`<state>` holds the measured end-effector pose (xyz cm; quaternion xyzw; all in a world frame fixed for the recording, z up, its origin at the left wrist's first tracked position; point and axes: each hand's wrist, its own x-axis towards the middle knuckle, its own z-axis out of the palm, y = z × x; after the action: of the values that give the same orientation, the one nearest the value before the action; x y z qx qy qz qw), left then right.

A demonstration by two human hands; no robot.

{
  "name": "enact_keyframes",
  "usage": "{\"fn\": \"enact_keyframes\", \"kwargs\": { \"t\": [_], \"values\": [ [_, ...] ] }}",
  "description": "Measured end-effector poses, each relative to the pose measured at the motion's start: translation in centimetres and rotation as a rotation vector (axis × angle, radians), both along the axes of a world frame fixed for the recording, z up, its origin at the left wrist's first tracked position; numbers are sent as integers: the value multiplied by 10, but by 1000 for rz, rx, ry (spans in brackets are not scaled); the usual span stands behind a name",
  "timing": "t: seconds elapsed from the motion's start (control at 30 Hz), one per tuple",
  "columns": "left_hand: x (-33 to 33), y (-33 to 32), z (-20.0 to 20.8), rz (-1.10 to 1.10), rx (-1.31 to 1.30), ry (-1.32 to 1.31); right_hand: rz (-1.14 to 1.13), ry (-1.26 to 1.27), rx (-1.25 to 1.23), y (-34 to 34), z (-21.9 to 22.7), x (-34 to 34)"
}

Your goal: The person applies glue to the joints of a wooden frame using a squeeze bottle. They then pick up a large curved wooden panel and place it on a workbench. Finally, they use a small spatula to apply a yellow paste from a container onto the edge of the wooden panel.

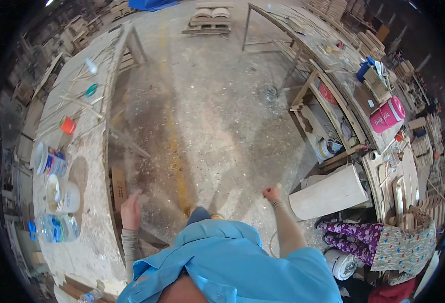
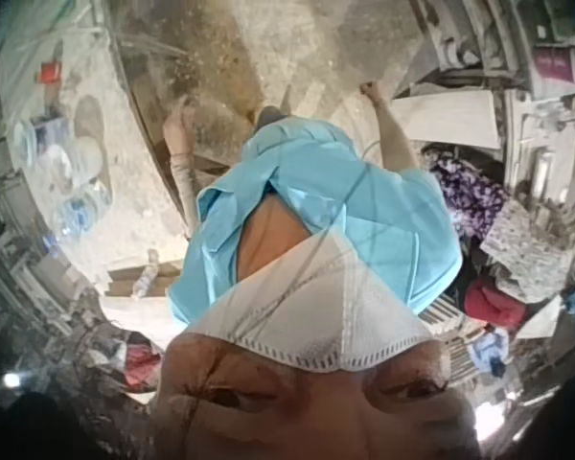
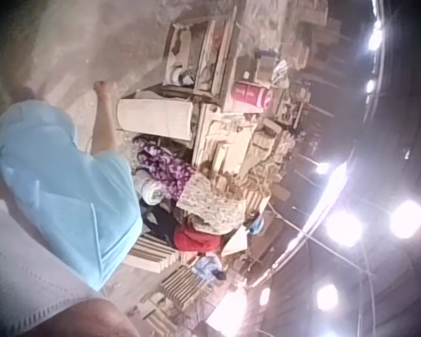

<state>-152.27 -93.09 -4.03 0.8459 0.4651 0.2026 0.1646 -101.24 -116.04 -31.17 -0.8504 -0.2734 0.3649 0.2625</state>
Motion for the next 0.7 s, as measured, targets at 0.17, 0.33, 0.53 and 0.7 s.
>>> {"fn": "enact_keyframes", "kwargs": {
  "t": [0.17, 0.33, 0.53, 0.7],
  "values": [
    [59, 77, -80, -257, -427, 308, 32, 63, 9, 7, -33, -23],
    [146, 172, -122, -324, -588, 378, 33, -5, -112, 44, -39, 41],
    [287, 327, -139, -374, -420, 410, -171, -97, -80, 119, 27, 163],
    [500, 423, -74, -608, -265, 313, -485, -9, 58, 101, -48, 235]
  ]
}}
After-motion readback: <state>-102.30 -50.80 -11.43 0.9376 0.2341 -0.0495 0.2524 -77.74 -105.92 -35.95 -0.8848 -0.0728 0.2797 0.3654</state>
